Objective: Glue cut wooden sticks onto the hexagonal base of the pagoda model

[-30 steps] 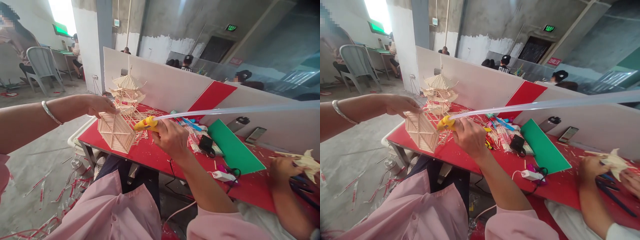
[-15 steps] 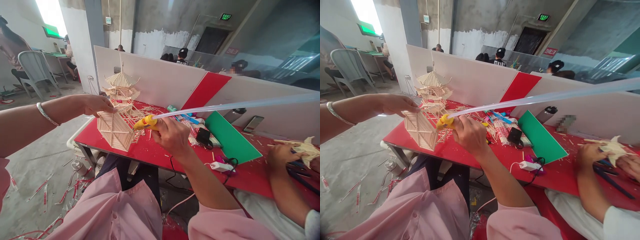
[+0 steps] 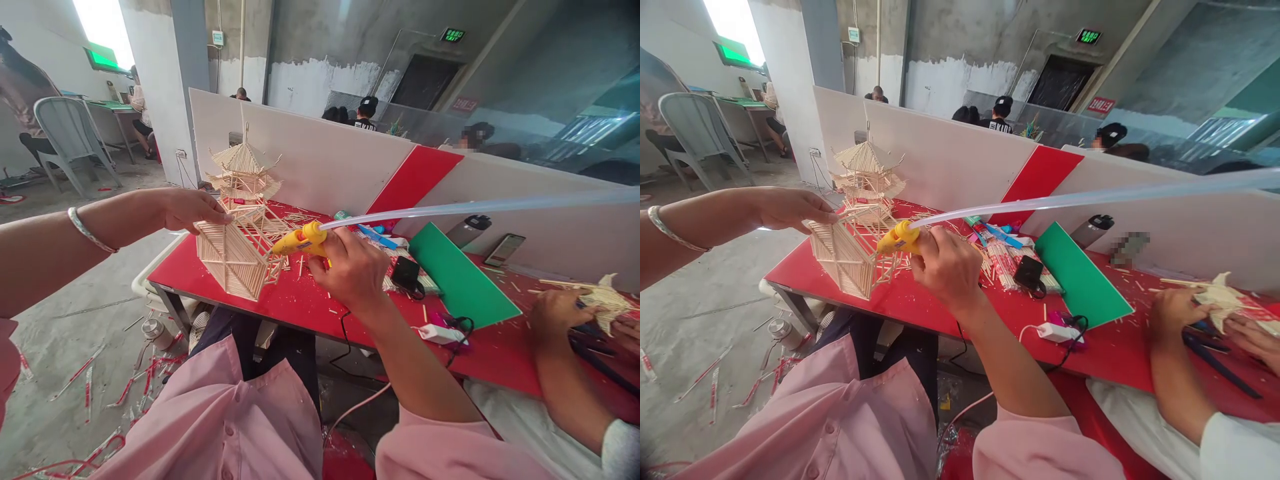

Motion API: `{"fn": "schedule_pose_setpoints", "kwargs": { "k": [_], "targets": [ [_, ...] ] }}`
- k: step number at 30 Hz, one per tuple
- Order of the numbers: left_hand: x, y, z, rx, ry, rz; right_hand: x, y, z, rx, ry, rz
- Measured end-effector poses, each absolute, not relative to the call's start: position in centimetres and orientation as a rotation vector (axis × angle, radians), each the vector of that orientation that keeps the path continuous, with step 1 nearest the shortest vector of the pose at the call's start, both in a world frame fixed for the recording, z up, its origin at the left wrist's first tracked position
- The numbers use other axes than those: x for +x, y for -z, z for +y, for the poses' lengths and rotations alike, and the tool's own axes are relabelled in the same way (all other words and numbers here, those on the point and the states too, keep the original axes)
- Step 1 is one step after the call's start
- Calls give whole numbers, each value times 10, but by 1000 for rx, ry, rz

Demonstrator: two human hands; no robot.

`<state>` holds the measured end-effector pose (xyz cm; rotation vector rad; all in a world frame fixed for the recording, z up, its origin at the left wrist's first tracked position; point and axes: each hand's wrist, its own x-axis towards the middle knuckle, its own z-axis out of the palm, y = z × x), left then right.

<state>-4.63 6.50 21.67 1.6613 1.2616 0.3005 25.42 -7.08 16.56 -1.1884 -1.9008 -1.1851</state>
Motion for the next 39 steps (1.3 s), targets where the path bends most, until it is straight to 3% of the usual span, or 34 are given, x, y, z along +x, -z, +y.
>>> {"fn": "schedule_pose_setpoints", "kwargs": {
  "k": [16, 28, 39],
  "targets": [
    [-65, -201, 48, 1502, -523, 1220, 277, -157, -60, -1556, 572, -1738],
    [-66, -203, 62, 1426, -441, 1371, 262, -167, -58, -1467, 1152, -1894],
    [-69, -210, 65, 1274, -453, 1286, 254, -172, -58, -1420, 1160, -1872]
  ]
}}
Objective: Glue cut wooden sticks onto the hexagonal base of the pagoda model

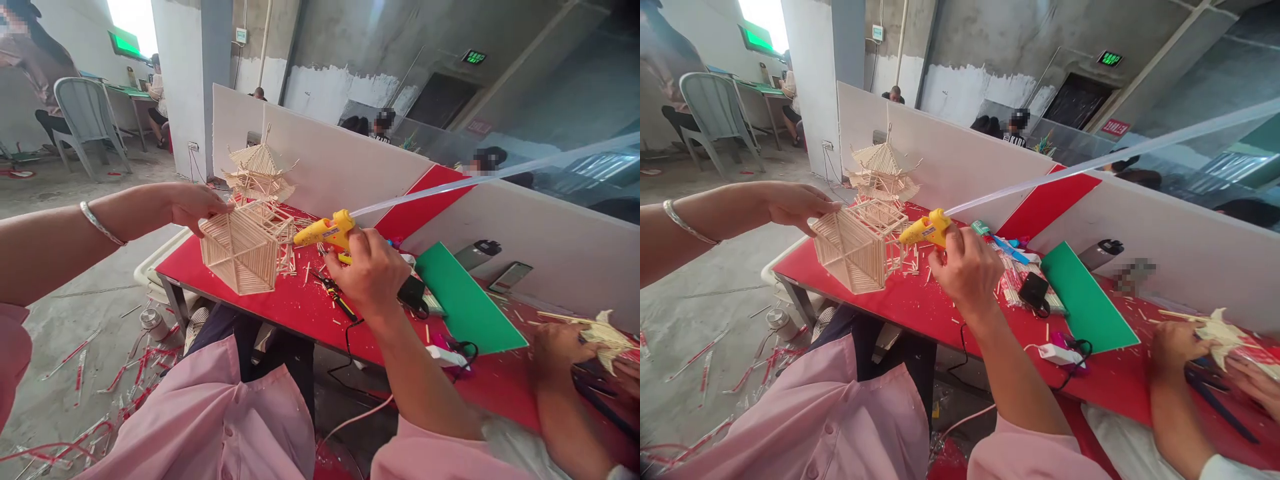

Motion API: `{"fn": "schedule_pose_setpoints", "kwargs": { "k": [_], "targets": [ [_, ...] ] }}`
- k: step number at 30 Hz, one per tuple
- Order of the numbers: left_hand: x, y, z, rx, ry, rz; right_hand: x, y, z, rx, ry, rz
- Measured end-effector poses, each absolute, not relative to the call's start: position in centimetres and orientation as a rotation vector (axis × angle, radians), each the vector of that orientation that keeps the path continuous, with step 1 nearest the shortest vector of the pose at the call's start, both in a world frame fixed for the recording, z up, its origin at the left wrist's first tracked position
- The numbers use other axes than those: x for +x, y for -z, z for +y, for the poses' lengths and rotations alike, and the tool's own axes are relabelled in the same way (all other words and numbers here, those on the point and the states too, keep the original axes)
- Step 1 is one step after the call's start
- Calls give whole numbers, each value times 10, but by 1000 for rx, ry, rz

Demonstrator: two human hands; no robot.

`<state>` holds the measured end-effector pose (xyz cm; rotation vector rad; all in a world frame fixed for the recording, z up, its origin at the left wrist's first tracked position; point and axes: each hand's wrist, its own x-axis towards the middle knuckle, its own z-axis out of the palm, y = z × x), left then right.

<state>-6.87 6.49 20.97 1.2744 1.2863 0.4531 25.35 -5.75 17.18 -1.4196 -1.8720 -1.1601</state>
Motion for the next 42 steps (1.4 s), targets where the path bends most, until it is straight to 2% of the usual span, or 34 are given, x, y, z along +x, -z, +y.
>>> {"fn": "schedule_pose_setpoints", "kwargs": {
  "k": [6, 11, 19, 31, 42],
  "targets": [
    [-80, -189, 34, 989, -520, 1043, 269, -182, -62, -1464, 1087, -1637],
    [-79, -148, 10, 793, -591, 828, 269, -195, -70, -1462, 1076, -1601],
    [-60, -90, -4, 610, -578, 549, 258, -207, -77, -1393, 1256, -1672],
    [-49, -77, 9, 549, -653, 555, 250, -200, -45, -1428, 1186, -1774],
    [-27, -89, 44, 492, -691, 575, 261, -215, 0, -1379, 1197, -1790]
  ]
}}
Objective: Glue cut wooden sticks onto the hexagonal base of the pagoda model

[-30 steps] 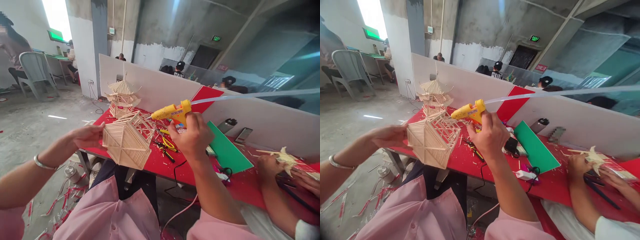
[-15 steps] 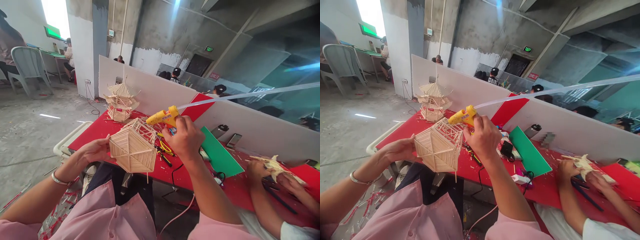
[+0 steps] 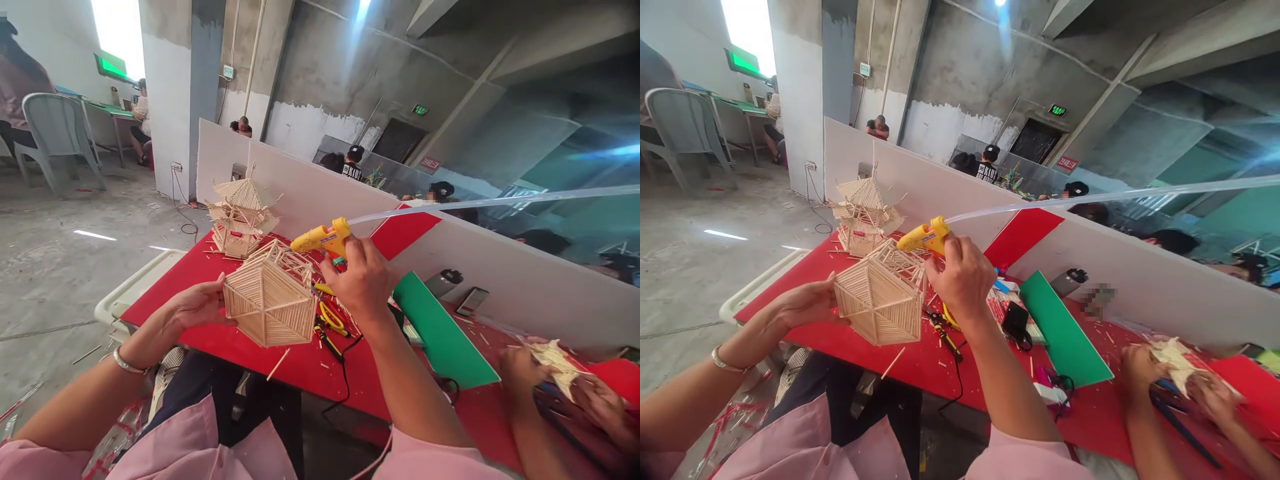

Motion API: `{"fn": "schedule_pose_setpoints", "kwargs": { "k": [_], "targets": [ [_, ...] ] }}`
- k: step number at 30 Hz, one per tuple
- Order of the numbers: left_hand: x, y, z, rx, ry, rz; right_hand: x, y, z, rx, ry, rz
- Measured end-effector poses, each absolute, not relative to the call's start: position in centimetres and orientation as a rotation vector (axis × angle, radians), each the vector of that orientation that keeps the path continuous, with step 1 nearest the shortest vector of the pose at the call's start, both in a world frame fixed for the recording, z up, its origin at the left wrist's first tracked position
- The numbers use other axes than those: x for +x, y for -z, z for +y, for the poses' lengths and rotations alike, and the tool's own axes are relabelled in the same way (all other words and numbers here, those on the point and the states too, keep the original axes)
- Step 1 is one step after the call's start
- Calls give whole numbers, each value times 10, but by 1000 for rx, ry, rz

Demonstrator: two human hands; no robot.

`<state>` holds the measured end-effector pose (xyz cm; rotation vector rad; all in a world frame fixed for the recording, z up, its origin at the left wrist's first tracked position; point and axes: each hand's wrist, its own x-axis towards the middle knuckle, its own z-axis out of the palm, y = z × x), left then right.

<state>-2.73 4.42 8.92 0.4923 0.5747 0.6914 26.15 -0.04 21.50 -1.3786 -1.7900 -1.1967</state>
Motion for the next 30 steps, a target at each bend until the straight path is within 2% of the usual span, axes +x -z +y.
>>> {"fn": "schedule_pose_setpoints", "kwargs": {
  "k": [21, 30],
  "targets": [
    [11, -74, 118, 441, -591, 560, 299, -212, 78, -1494, 1146, -1898],
    [14, -69, 126, 413, -613, 553, 299, -211, 89, -1458, 1259, -1895]
  ]
}}
